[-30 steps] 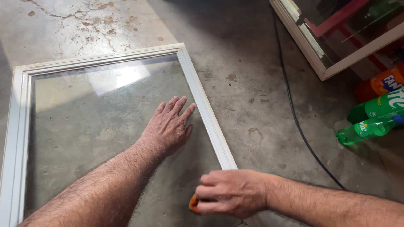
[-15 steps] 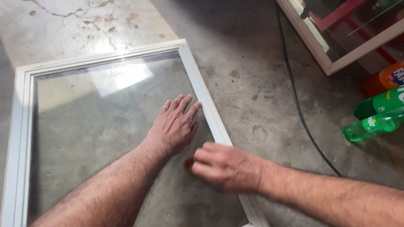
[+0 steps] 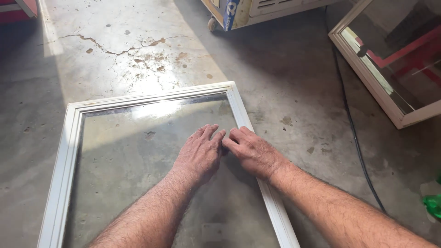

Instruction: Cleaning the glass panels of a chest freezer unit.

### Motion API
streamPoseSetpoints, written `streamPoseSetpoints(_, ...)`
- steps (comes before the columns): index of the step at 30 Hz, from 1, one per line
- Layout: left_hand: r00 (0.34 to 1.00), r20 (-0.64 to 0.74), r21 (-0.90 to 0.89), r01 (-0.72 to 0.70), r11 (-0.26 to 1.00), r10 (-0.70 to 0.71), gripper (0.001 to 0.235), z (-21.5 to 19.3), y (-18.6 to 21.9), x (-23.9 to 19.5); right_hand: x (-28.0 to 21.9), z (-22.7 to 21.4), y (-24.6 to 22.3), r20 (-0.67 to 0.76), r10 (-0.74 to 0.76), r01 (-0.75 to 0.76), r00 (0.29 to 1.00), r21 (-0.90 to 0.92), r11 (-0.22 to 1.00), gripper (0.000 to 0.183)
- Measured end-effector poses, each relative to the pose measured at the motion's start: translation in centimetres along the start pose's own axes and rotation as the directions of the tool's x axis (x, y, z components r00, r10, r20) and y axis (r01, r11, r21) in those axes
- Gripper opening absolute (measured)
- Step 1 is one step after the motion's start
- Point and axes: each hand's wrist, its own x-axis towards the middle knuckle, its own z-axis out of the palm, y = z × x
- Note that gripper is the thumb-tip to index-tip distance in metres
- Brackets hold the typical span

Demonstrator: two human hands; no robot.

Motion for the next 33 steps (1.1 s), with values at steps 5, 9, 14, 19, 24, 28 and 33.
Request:
streamPoseSetpoints(5,0.994,-0.071,-0.006,0.077,0.997,-0.078,0.060,-1.3,-1.4,3.1,5.6,1.4,2.8,-0.027,0.202,-0.201,0.979,0.052,0.978,0.042)
streamPoseSetpoints(9,0.976,-0.045,-0.054,0.209,0.976,-0.212,0.057,-2.7,-3.7,6.2,9.9,3.4,4.7,-0.088,0.308,-0.311,0.947,-0.026,0.950,0.032)
streamPoseSetpoints(14,0.975,-0.040,0.015,0.220,0.975,-0.220,0.055,-2.6,-7.7,7.2,14.0,5.2,2.9,-0.123,0.586,-0.582,0.801,0.074,0.810,0.026)
streamPoseSetpoints(19,0.943,-0.258,0.252,0.275,0.928,-0.209,0.043,-2.5,-11.0,6.3,15.6,6.9,1.0,-0.228,0.375,-0.348,0.898,0.152,0.925,0.044)
streamPoseSetpoints(24,0.939,-0.234,0.259,0.312,0.914,-0.254,0.034,-3.7,-12.3,6.5,14.7,5.2,2.8,-0.187,0.216,-0.211,0.958,0.047,0.976,0.043)
streamPoseSetpoints(28,0.916,-0.331,0.247,0.315,0.916,-0.226,0.033,-2.8,-14.3,7.6,14.8,4.1,2.6,-0.133,0.609,-0.604,0.782,0.080,0.793,0.031)
streamPoseSetpoints(33,0.931,-0.191,0.231,0.351,0.907,-0.312,0.035,-4.3,-14.2,8.0,16.5,4.3,-1.4,-0.137,0.388,-0.349,0.911,0.244,0.905,0.027)
